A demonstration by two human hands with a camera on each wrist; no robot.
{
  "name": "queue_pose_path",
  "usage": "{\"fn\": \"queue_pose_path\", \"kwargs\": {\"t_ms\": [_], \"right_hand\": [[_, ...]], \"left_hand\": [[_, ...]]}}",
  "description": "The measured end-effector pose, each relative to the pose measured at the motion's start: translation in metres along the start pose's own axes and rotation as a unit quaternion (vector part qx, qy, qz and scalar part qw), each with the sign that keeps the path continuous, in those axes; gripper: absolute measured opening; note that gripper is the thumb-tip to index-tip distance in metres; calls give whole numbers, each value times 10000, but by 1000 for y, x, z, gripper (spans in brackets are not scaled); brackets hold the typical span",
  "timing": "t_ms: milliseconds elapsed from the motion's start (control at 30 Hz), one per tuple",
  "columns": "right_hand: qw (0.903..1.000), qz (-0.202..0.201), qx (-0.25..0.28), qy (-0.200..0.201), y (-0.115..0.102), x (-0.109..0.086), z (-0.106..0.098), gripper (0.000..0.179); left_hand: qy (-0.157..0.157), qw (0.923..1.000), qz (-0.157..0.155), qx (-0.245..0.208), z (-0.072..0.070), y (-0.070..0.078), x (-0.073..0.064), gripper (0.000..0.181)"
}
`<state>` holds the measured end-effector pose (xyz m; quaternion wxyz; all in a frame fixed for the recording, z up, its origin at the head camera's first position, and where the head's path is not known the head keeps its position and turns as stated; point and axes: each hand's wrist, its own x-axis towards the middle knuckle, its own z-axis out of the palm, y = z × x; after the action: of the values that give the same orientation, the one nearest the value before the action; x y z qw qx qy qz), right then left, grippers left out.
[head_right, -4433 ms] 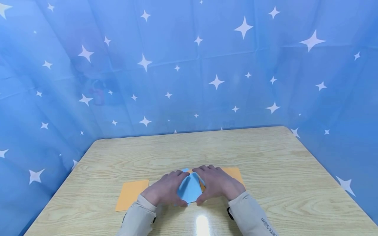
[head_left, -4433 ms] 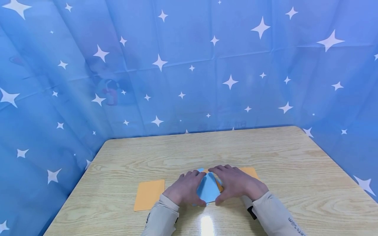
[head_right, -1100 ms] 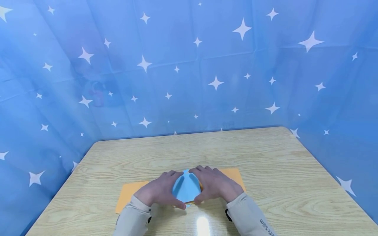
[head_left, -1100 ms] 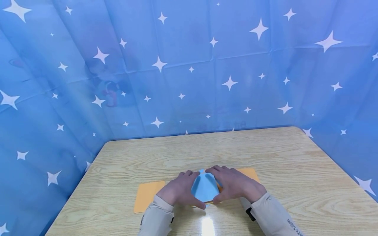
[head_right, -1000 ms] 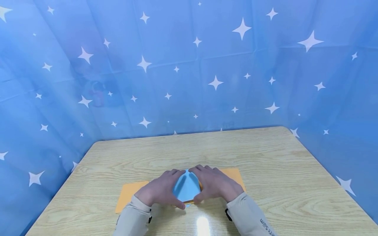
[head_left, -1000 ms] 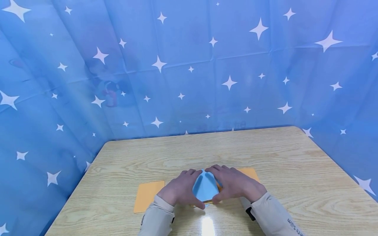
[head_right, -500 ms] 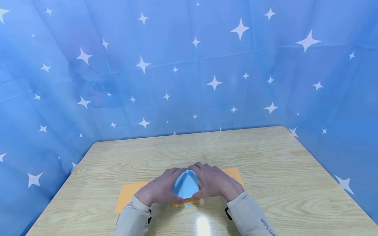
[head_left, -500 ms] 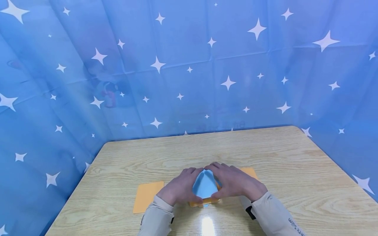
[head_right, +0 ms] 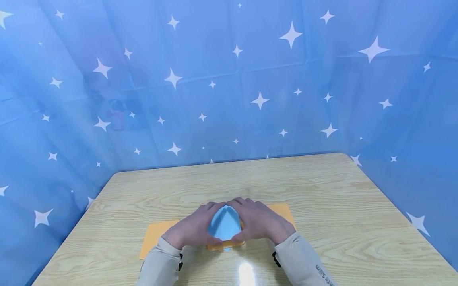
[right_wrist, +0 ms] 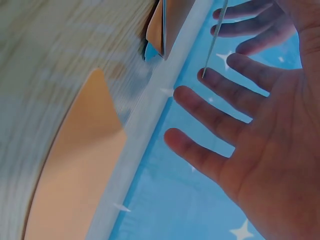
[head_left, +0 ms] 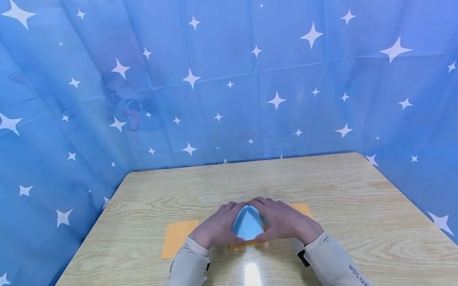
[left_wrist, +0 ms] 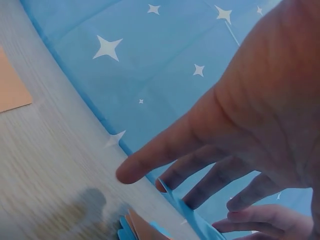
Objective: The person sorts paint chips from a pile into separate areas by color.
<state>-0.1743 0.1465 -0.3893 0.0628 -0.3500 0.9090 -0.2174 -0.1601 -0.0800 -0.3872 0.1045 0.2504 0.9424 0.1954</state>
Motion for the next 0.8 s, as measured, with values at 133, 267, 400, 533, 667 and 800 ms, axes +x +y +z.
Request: {"fn": "queue_pose_path", "kwargs": {"t_ms": [133, 267, 400, 533, 667, 800], "right_hand": [[10000, -88, -21, 14, -2, 1, 1, 85], [9999, -62, -160, 16, -5, 3, 2, 86], [9997, 58, -246, 12, -8, 5, 4, 89], [9997, 126, -228, 11, -9, 7, 5, 89], [9999, 21, -108, 95, -14, 11, 5, 84], [9997, -170, 80, 138, -23, 16, 5, 79]], "left_hand": [[-142, 9993, -238, -238, 0, -1, -4, 97], [-285, 9951, -837, -449, -2, -5, -11, 106], [-418, 9867, -1515, -417, -10, -16, -20, 111], [-438, 9852, -1605, -411, -18, -27, -29, 108], [-189, 9954, -617, -702, -20, -27, -30, 108], [34, 9985, -203, -514, -19, -23, -30, 109]]}}
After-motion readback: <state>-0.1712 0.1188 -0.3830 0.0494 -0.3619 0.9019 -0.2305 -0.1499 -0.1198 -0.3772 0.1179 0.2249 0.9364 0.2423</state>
